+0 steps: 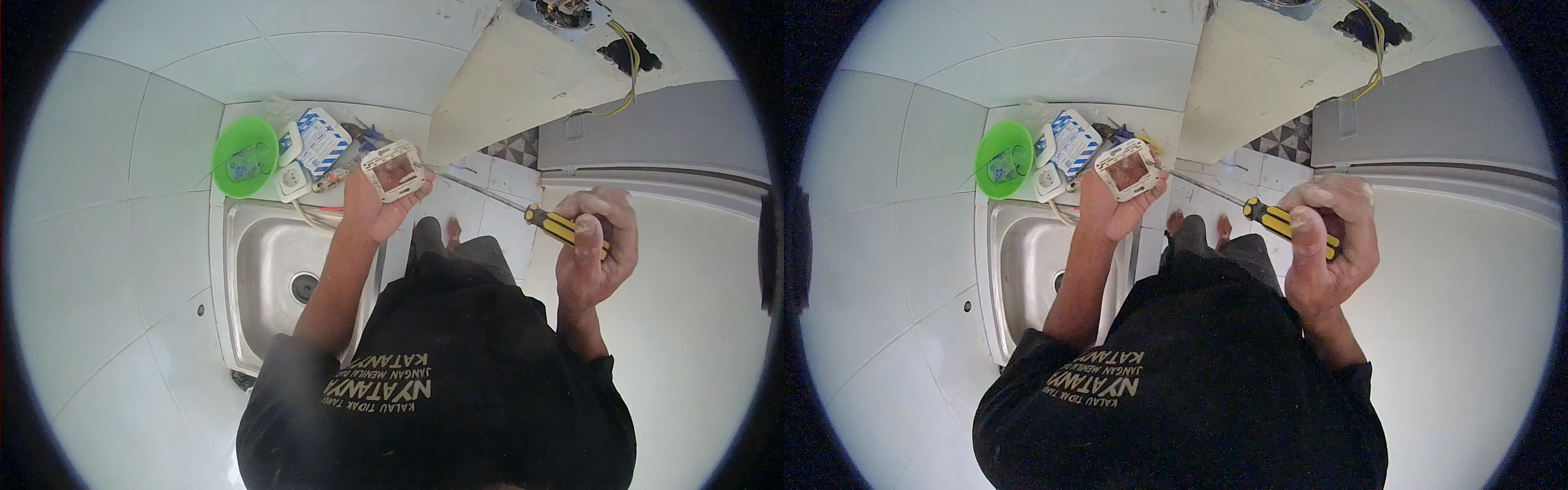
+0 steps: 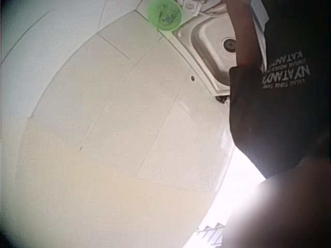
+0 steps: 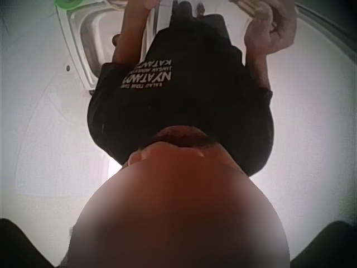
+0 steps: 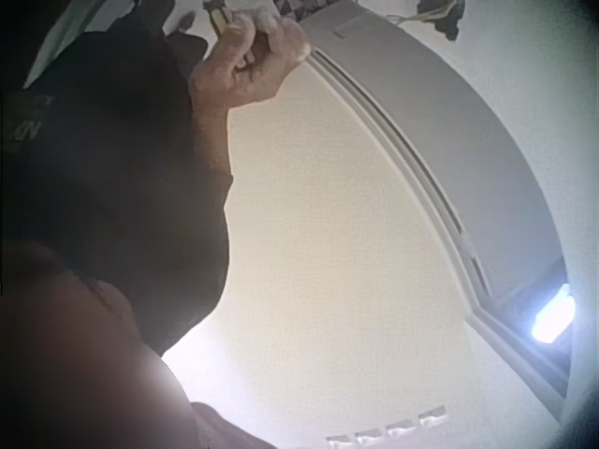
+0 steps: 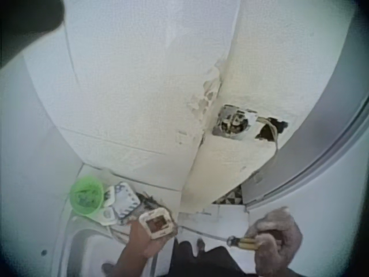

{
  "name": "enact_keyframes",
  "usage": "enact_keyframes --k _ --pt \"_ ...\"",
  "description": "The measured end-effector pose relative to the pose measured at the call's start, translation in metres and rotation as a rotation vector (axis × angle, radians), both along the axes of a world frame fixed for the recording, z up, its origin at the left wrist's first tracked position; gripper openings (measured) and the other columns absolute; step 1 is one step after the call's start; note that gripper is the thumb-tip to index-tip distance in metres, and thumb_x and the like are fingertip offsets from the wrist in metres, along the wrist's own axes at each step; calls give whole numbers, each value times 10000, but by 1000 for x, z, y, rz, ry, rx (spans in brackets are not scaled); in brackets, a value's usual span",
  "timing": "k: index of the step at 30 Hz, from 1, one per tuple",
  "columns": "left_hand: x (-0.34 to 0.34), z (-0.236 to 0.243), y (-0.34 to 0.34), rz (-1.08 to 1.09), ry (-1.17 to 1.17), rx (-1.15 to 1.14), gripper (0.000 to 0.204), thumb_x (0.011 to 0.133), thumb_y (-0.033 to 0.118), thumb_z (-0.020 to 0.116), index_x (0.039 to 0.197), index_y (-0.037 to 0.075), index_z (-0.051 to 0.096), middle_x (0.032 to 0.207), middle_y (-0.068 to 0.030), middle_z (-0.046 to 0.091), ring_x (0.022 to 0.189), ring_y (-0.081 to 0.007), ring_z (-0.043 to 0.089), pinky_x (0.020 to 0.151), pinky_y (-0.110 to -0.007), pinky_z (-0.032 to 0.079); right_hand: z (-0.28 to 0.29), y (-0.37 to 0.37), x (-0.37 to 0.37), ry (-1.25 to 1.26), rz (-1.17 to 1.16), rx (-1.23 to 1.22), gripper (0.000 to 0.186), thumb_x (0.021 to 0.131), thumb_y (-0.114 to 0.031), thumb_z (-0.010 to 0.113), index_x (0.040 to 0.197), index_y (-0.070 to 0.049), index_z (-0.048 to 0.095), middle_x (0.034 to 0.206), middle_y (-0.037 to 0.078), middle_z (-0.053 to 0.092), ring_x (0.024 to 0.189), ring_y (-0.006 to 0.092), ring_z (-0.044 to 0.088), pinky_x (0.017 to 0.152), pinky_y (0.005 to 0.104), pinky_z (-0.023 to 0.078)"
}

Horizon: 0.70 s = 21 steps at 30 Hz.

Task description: The recorder is installing or replacing an electrical outlet on a wall inside a renovation setting.

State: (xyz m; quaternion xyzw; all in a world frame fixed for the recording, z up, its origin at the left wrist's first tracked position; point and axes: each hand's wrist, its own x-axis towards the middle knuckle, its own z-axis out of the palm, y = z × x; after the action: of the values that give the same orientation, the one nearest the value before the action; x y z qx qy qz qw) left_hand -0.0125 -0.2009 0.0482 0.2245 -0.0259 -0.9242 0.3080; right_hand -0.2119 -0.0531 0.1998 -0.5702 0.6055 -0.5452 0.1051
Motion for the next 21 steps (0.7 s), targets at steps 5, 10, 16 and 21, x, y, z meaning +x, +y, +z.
enact_keyframes --k 5,10,16,21 --pt "-12 22 13 59 155 157 429 993 308 367 1143 -28 588 1054 -190 646 898 -378 645 821 -475 543 1 -18 15 -188 66 -480 481 839 -94 756 1192 -42 434 952 155 585 813 239 650 751 367 577" --pt "-20 25 26 -10 198 123 479 989 363 388 1187 -29 578 1107 -165 641 969 -363 631 854 -485 521 0 -20 21 -278 94 -422 516 864 -196 741 1234 -47 413 980 179 603 831 305 688 758 421 599" --pt "-30 16 40 24 82 143 449 993 337 393 1199 -18 575 1108 -167 631 984 -380 623 879 -487 509 11 -12 -2 -323 112 -421 359 912 -63 641 1233 -47 480 1055 224 615 890 371 691 807 507 604" --pt "-37 16 60 32 93 202 336 1012 290 398 1130 36 584 1092 -152 637 1060 -386 611 977 -543 464 11 -5 -11 -325 74 -418 318 925 -50 615 1223 -56 503 1069 225 613 952 341 678 856 507 589"
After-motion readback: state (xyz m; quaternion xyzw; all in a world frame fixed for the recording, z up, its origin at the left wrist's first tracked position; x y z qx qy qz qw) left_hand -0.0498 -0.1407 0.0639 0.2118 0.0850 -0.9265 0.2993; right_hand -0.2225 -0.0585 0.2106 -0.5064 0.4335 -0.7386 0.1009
